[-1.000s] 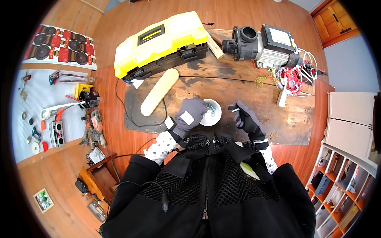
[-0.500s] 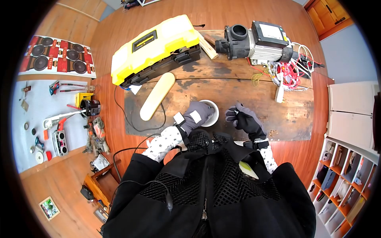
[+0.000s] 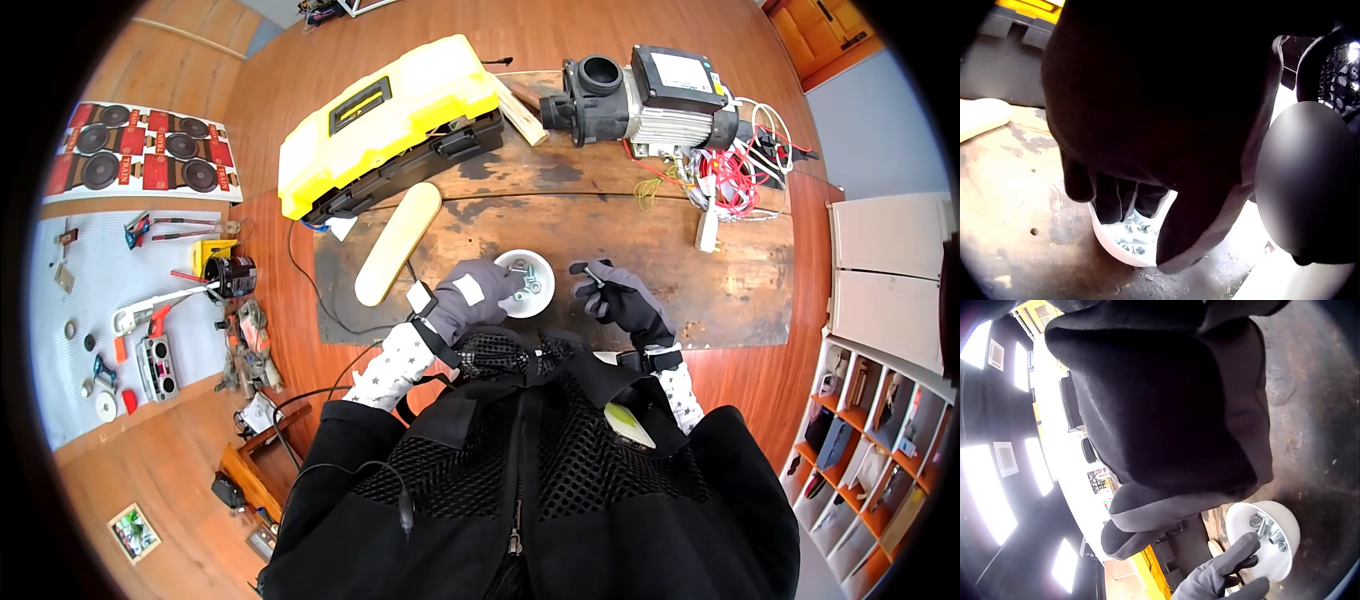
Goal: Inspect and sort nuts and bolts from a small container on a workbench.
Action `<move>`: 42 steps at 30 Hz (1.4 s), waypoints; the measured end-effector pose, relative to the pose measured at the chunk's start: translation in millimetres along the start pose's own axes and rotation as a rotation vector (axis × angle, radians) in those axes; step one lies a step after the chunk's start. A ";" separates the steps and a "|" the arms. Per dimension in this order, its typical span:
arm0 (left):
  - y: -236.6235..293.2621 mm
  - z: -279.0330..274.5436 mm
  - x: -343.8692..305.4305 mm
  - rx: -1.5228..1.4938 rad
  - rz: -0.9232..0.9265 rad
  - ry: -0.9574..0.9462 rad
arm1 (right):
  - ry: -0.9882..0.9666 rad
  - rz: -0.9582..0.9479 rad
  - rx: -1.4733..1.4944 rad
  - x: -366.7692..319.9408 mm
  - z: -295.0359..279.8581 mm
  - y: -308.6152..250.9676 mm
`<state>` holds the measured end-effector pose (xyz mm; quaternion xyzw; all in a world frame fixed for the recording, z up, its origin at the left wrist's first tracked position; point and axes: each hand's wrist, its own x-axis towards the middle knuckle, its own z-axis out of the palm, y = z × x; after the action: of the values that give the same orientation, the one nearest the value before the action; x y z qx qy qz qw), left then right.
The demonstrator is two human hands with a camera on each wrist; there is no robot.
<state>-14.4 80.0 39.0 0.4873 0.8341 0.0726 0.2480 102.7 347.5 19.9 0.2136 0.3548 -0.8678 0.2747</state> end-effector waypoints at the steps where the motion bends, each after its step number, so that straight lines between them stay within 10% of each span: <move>1: -1.3 6.5 0.8 -0.001 0.000 0.000 | 0.001 0.004 0.031 0.9 1.0 0.4; 42: -2.5 20.5 19.4 -0.120 -0.054 -0.243 | 0.045 0.043 -0.057 4.1 13.8 5.1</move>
<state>-14.2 92.8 13.7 0.4541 0.8049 0.0558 0.3778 100.4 332.9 24.1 0.2327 0.3808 -0.8461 0.2914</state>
